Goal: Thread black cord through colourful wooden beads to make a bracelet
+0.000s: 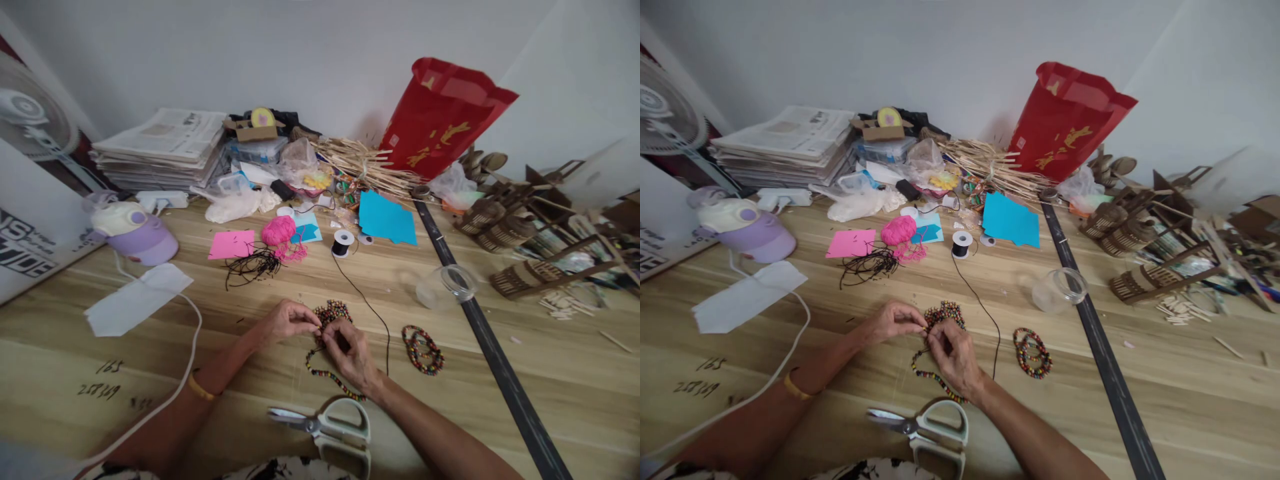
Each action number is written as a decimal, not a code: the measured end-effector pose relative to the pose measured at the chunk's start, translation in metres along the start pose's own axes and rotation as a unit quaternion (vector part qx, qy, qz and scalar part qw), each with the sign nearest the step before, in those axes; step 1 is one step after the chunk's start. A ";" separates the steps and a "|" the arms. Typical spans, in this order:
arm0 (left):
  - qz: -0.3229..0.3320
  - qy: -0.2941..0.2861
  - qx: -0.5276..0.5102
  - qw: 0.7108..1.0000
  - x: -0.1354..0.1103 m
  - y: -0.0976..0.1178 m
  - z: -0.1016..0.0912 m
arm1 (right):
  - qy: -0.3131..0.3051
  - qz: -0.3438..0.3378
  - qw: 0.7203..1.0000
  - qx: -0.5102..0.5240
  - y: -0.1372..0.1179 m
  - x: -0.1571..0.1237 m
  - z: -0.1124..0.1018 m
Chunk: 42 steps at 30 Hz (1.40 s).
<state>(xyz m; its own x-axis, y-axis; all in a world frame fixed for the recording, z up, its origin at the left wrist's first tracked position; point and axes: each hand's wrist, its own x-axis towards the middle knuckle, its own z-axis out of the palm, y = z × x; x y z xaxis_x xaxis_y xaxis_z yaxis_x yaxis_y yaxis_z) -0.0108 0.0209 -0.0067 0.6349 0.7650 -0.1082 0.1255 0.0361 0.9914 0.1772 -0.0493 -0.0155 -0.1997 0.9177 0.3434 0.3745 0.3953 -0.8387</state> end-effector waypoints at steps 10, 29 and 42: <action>0.001 -0.012 -0.019 1.000 0.000 0.000 0.000 | -0.002 0.010 1.000 -0.002 -0.002 0.000 0.000; 0.019 -0.006 -0.004 1.000 0.000 -0.001 0.000 | -0.014 0.009 1.000 0.005 0.001 0.000 0.000; 0.023 -0.001 0.022 0.999 0.001 -0.004 0.001 | -0.013 0.012 1.000 0.005 0.001 -0.001 0.001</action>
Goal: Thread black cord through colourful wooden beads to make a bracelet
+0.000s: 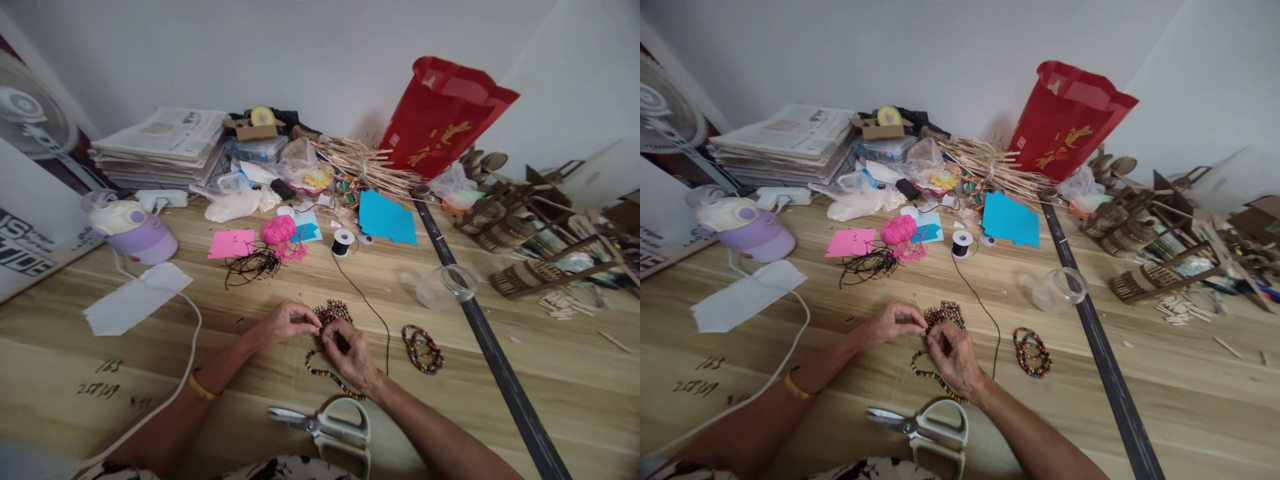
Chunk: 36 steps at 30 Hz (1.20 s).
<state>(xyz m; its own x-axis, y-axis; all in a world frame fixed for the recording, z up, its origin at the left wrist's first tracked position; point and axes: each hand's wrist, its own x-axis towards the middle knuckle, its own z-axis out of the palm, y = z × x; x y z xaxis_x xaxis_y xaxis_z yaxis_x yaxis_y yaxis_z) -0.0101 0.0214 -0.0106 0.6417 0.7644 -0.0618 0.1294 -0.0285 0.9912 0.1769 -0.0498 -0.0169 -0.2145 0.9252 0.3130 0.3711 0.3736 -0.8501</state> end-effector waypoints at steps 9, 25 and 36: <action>-0.010 0.000 -0.005 1.000 0.000 -0.001 0.000 | 0.007 -0.013 1.000 0.001 0.000 0.000 0.000; -0.018 -0.002 -0.044 0.999 0.000 -0.002 -0.003 | 0.007 -0.030 1.000 0.007 0.001 0.000 -0.001; -0.012 -0.008 -0.035 0.999 0.000 -0.002 -0.004 | 0.009 -0.031 0.999 0.004 -0.003 0.000 -0.001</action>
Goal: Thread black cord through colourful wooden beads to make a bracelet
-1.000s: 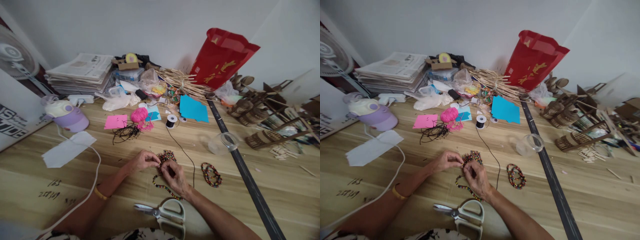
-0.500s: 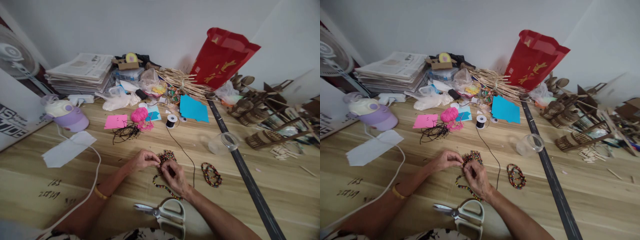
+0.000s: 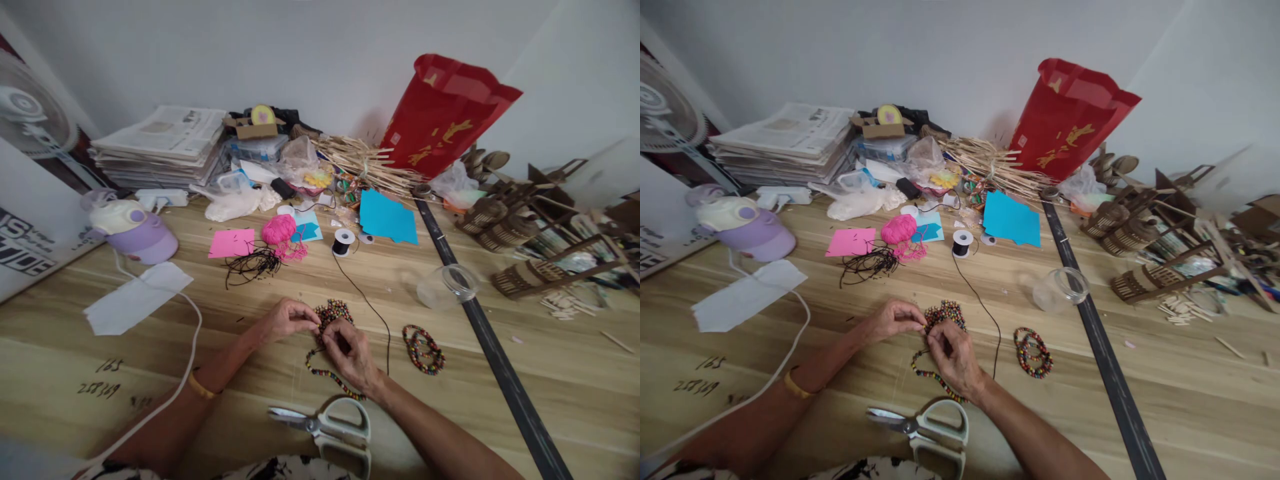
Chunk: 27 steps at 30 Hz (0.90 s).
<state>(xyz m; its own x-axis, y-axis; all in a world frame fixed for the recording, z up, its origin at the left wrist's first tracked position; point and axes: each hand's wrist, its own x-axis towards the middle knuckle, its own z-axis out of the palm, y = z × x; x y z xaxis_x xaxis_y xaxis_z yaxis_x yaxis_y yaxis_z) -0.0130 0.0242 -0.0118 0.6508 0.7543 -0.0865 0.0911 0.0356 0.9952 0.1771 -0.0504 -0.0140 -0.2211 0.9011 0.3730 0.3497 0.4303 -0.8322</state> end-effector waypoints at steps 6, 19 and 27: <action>0.000 -0.001 -0.011 1.000 0.000 0.001 0.001 | 0.002 0.002 1.000 -0.007 0.000 0.000 0.000; -0.015 -0.002 0.006 1.000 0.000 0.000 0.004 | -0.011 -0.018 1.000 0.000 0.000 0.000 -0.001; -0.013 -0.003 -0.004 1.000 0.001 0.001 0.002 | -0.012 -0.028 1.000 0.001 -0.002 0.000 -0.001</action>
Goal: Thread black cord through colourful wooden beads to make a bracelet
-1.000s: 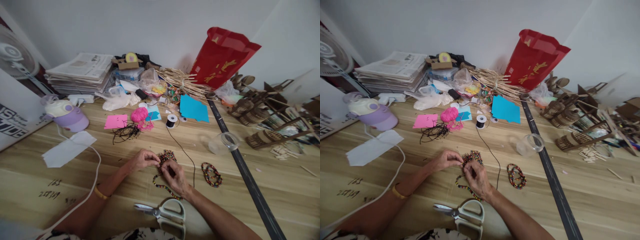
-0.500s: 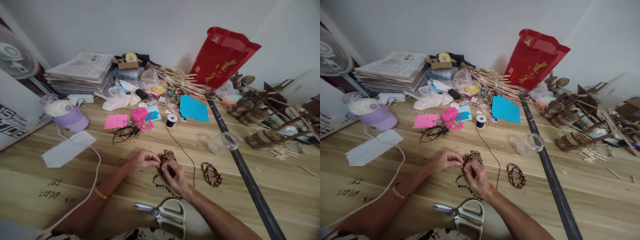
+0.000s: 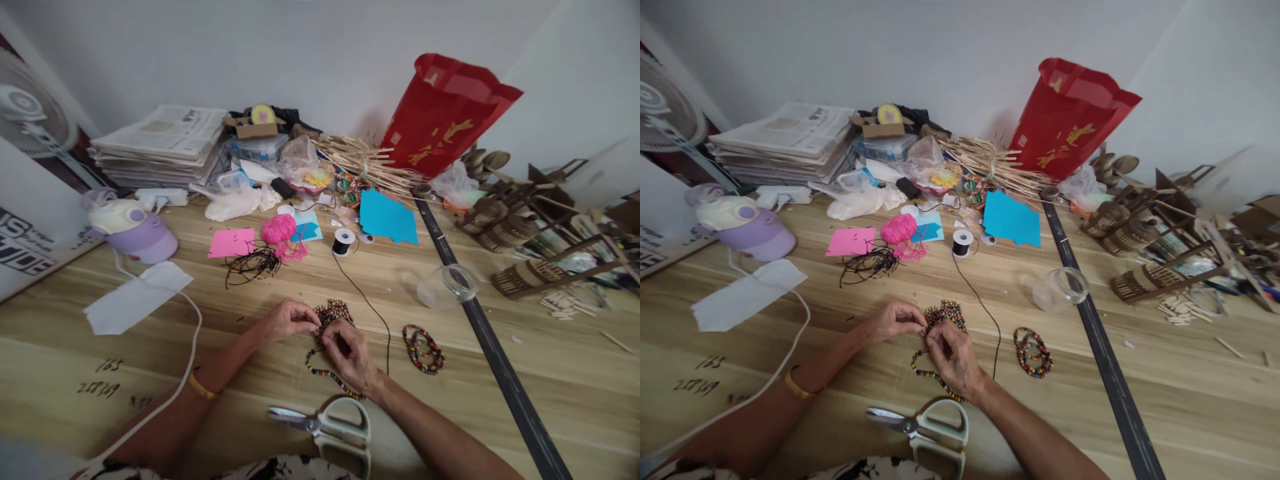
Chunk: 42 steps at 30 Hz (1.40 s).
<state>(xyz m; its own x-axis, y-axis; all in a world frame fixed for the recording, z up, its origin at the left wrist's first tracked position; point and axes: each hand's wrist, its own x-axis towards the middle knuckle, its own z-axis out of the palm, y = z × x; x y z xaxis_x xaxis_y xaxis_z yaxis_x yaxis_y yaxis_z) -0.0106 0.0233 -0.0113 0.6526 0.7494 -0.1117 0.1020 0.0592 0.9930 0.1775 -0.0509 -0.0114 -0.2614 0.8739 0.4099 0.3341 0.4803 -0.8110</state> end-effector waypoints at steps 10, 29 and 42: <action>-0.013 -0.002 -0.024 1.000 -0.001 0.003 -0.006 | -0.005 0.007 1.000 0.006 0.000 -0.001 -0.001; -0.005 -0.015 -0.040 0.999 0.001 -0.005 -0.005 | -0.005 0.011 1.000 0.001 0.000 -0.001 0.000; -0.001 -0.020 -0.042 0.999 0.000 -0.008 -0.005 | -0.004 0.017 1.000 -0.005 -0.001 0.000 0.000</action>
<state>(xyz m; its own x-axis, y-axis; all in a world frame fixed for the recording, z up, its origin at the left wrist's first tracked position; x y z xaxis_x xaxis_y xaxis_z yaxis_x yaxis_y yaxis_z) -0.0150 0.0265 -0.0193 0.6826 0.7220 -0.1131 0.0404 0.1173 0.9923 0.1774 -0.0514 -0.0108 -0.2570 0.8887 0.3796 0.3514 0.4518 -0.8200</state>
